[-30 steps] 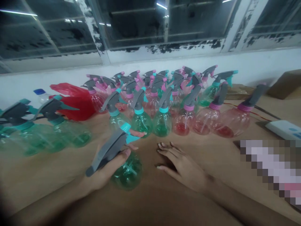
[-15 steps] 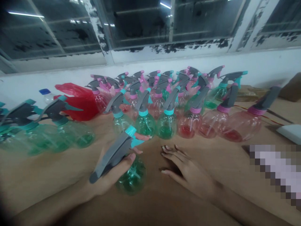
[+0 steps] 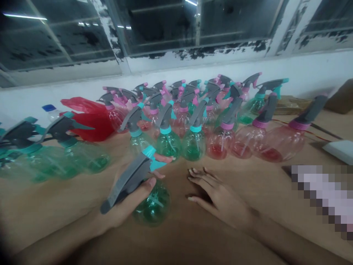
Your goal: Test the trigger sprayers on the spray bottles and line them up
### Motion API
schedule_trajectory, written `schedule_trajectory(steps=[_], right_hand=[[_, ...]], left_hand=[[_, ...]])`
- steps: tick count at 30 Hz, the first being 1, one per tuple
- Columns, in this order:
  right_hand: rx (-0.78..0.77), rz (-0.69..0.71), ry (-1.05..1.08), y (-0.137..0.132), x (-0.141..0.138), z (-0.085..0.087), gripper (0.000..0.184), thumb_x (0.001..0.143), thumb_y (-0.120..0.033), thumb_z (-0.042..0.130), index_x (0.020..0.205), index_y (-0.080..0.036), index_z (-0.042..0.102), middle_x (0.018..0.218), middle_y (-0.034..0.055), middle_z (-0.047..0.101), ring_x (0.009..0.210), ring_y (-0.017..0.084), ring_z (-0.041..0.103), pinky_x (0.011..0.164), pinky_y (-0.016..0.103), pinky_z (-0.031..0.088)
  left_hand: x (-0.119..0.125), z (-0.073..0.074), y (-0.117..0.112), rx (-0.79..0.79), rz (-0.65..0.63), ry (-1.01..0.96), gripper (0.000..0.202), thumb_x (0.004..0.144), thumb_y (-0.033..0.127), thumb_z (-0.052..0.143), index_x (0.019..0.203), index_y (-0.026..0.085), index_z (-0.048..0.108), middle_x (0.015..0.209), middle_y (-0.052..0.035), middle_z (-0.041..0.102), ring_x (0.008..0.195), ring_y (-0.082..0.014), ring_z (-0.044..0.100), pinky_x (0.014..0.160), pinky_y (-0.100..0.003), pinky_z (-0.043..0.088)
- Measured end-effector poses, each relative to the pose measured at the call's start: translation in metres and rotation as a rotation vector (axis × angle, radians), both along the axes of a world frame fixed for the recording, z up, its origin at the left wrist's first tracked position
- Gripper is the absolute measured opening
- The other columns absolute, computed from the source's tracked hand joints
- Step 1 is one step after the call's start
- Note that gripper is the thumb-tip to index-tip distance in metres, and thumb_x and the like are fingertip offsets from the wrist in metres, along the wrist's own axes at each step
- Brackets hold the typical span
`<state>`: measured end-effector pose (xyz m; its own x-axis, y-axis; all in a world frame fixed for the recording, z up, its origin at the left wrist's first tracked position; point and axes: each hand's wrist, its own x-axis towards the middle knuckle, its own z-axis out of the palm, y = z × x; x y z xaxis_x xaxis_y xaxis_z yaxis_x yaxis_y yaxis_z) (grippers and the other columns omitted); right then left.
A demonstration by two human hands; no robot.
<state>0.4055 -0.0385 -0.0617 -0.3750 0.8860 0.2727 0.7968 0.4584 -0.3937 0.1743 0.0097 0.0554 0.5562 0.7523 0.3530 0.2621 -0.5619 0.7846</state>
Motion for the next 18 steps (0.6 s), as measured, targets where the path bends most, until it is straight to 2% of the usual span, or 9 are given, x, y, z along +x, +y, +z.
schedule_trajectory(steps=[6, 13, 18], right_hand=[[-0.015, -0.001, -0.015, 0.0, 0.0, 0.0, 0.05, 0.09, -0.042, 0.05, 0.135, -0.024, 0.04, 0.139, 0.0048, 0.048, 0.13, 0.021, 0.039, 0.109, 0.046, 0.032], [0.006, 0.01, -0.014, 0.0, 0.0, 0.001, 0.05, 0.09, -0.041, 0.049, 0.135, -0.023, 0.039, 0.139, 0.0058, 0.048, 0.129, 0.021, 0.041, 0.109, 0.047, 0.031], [0.008, 0.018, 0.022, 0.0, -0.001, 0.002, 0.049, 0.089, -0.04, 0.051, 0.135, -0.026, 0.04, 0.137, 0.006, 0.05, 0.128, 0.023, 0.042, 0.108, 0.05, 0.033]], left_hand=[[-0.001, -0.004, 0.0, -0.011, 0.028, 0.026, 0.039, 0.073, 0.013, 0.05, 0.109, 0.026, 0.058, 0.056, 0.0063, 0.052, 0.046, -0.013, 0.05, 0.055, -0.026, 0.049], [-0.001, 0.002, 0.0, 0.002, 0.004, 0.029, 0.035, 0.076, 0.015, 0.05, 0.107, 0.025, 0.059, 0.062, 0.0038, 0.057, 0.048, -0.0133, 0.052, 0.051, -0.026, 0.048], [-0.002, 0.007, 0.0, -0.017, -0.017, -0.01, 0.027, 0.072, 0.014, 0.05, 0.093, 0.024, 0.062, 0.072, 0.0001, 0.063, 0.058, -0.0153, 0.06, 0.059, -0.028, 0.052]])
